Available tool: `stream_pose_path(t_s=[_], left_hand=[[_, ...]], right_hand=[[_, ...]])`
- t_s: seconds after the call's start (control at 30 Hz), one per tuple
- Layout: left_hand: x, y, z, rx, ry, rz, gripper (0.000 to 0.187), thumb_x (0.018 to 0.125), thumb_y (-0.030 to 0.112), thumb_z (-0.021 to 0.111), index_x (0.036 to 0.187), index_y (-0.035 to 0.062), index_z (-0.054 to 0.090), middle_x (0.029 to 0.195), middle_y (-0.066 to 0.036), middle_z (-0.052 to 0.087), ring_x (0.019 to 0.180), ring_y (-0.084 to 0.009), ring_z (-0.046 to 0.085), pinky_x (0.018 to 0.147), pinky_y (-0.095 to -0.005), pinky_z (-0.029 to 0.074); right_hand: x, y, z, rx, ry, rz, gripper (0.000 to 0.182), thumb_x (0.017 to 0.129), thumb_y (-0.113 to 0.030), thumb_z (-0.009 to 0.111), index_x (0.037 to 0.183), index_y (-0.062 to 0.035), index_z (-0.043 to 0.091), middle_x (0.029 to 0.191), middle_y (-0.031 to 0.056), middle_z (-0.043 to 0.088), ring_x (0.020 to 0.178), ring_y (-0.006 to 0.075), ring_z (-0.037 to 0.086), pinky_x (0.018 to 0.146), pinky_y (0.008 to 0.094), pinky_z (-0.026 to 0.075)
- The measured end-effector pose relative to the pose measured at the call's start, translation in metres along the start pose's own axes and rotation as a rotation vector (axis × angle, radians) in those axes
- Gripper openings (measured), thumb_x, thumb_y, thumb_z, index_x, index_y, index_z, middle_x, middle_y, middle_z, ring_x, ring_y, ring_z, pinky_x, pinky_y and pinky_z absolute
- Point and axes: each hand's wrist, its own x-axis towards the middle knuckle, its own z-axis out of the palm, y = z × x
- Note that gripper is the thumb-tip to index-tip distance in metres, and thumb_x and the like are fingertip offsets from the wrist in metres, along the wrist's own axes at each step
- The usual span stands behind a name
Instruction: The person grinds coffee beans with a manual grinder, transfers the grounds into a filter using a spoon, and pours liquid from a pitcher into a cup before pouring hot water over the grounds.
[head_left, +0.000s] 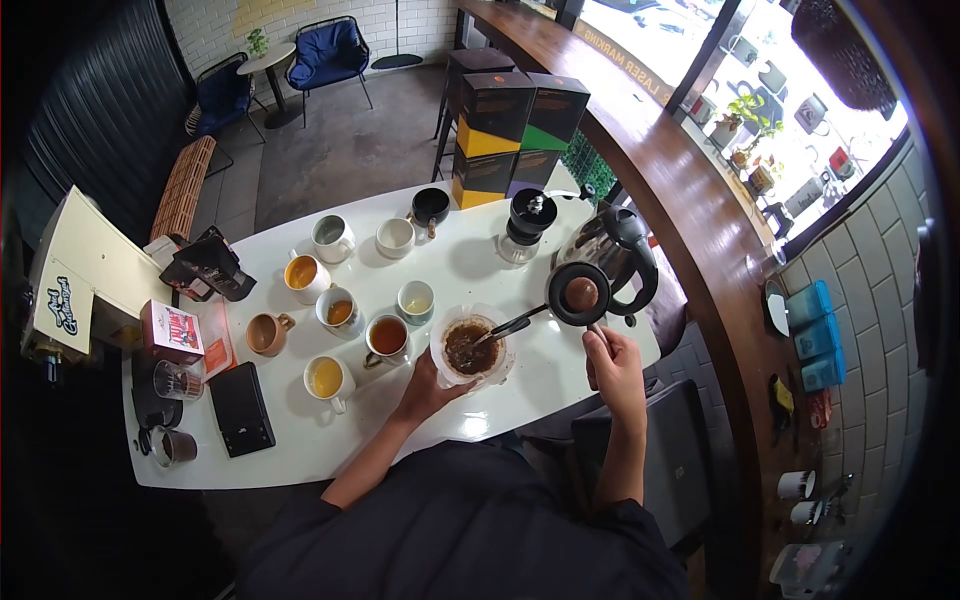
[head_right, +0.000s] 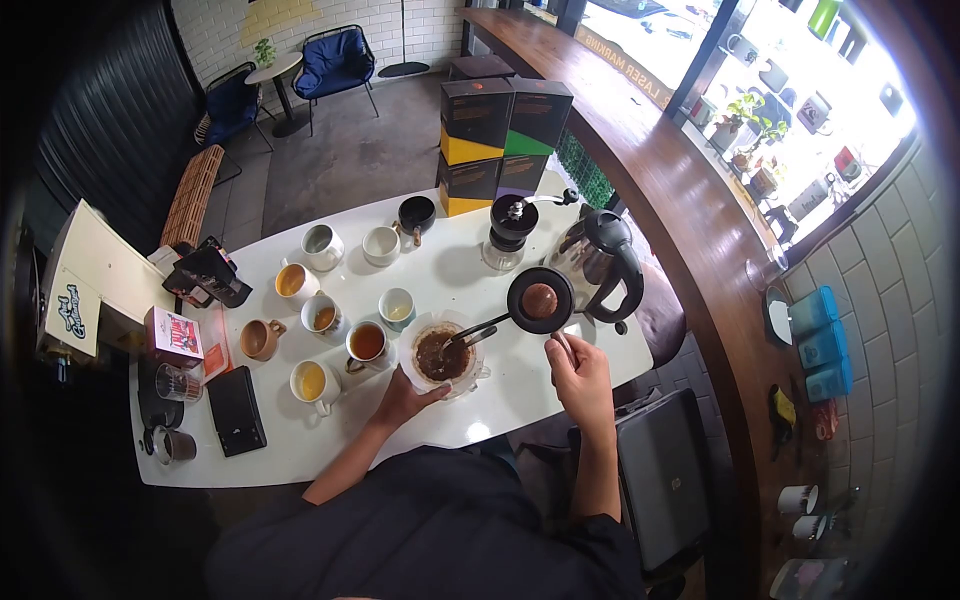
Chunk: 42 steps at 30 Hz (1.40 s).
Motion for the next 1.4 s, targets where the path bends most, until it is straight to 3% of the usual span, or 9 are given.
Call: stream_pose_path(t_s=[0.13,0.23,0.47,0.67,0.9,0.97,1.2,1.27,1.4], left_hand=[[0.000,0.006,0.000,0.017,0.018,0.001,0.072,0.074,0.018,0.087,0.133,-0.0020,0.051,0.126,-0.017,0.063,0.117,-0.0295,0.062,0.103,-0.0403,0.049],[-0.002,-0.002,0.003,-0.082,0.001,-0.063,0.073,0.075,0.019,0.087,0.135,-0.0008,0.050,0.127,-0.015,0.062,0.119,-0.0285,0.061,0.104,-0.0399,0.048],[-0.007,-0.018,0.006,-0.043,-0.020,-0.051,0.078,0.077,0.023,0.087,0.139,0.0007,0.046,0.132,-0.015,0.059,0.125,-0.0281,0.057,0.108,-0.0405,0.044],[-0.006,-0.010,0.005,-0.203,-0.021,-0.151,0.080,0.078,0.026,0.086,0.141,0.0012,0.044,0.137,-0.014,0.057,0.128,-0.0260,0.055,0.110,-0.0402,0.043],[-0.003,-0.001,-0.002,-0.090,-0.068,-0.202,0.080,0.077,0.028,0.086,0.141,0.0015,0.045,0.136,-0.015,0.059,0.128,-0.0270,0.055,0.109,-0.0393,0.043],[-0.001,0.005,-0.006,0.023,-0.146,-0.309,0.079,0.077,0.028,0.086,0.141,0.0027,0.046,0.136,-0.015,0.058,0.128,-0.0275,0.056,0.109,-0.0396,0.044],[-0.005,0.000,-0.003,-0.053,-0.078,-0.296,0.078,0.078,0.029,0.085,0.141,0.0036,0.047,0.139,-0.014,0.057,0.130,-0.0268,0.054,0.111,-0.0400,0.042],[-0.004,-0.007,-0.004,-0.032,-0.166,-0.361,0.078,0.078,0.028,0.085,0.142,0.0039,0.047,0.140,-0.014,0.056,0.131,-0.0266,0.052,0.112,-0.0397,0.040],[-0.005,-0.006,-0.004,-0.054,-0.150,-0.323,0.077,0.079,0.028,0.084,0.142,0.0043,0.046,0.142,-0.013,0.055,0.132,-0.0272,0.051,0.112,-0.0392,0.040]], right_hand=[[0.002,-0.006,-0.006,0.099,-0.046,0.085,0.029,0.101,-0.023,0.057,0.076,-0.0085,0.051,0.058,-0.0066,0.041,0.043,0.0015,0.033,0.040,0.0221,0.023],[0.007,0.007,-0.014,0.367,-0.159,0.224,0.029,0.101,-0.028,0.056,0.079,-0.0108,0.048,0.057,-0.0077,0.037,0.042,0.0024,0.031,0.039,0.0217,0.021],[0.011,0.021,-0.027,0.465,-0.218,0.277,0.031,0.102,-0.030,0.053,0.078,-0.0118,0.045,0.054,-0.0074,0.033,0.040,0.0025,0.027,0.038,0.0226,0.019],[0.015,0.033,-0.040,0.602,-0.228,0.368,0.030,0.103,-0.029,0.053,0.079,-0.0120,0.045,0.054,-0.0065,0.034,0.041,0.0033,0.027,0.038,0.0225,0.020],[0.020,0.061,-0.034,0.573,-0.254,0.414,0.031,0.103,-0.030,0.051,0.079,-0.0125,0.045,0.053,-0.0064,0.032,0.039,0.0041,0.025,0.037,0.0230,0.019],[0.021,0.071,-0.029,0.585,-0.285,0.454,0.031,0.103,-0.031,0.050,0.079,-0.0129,0.045,0.053,-0.0068,0.031,0.039,0.0046,0.024,0.038,0.0233,0.018],[0.026,0.093,-0.022,0.598,-0.318,0.479,0.030,0.103,-0.031,0.049,0.079,-0.0130,0.045,0.053,-0.0069,0.031,0.040,0.0046,0.023,0.038,0.0234,0.018],[0.027,0.103,-0.023,0.605,-0.317,0.475,0.031,0.103,-0.031,0.050,0.078,-0.0132,0.045,0.053,-0.0072,0.029,0.040,0.0044,0.023,0.038,0.0234,0.017],[0.035,0.106,-0.022,0.629,-0.302,0.509,0.032,0.103,-0.031,0.049,0.076,-0.0144,0.043,0.053,-0.0077,0.028,0.040,0.0043,0.023,0.038,0.0233,0.017]])
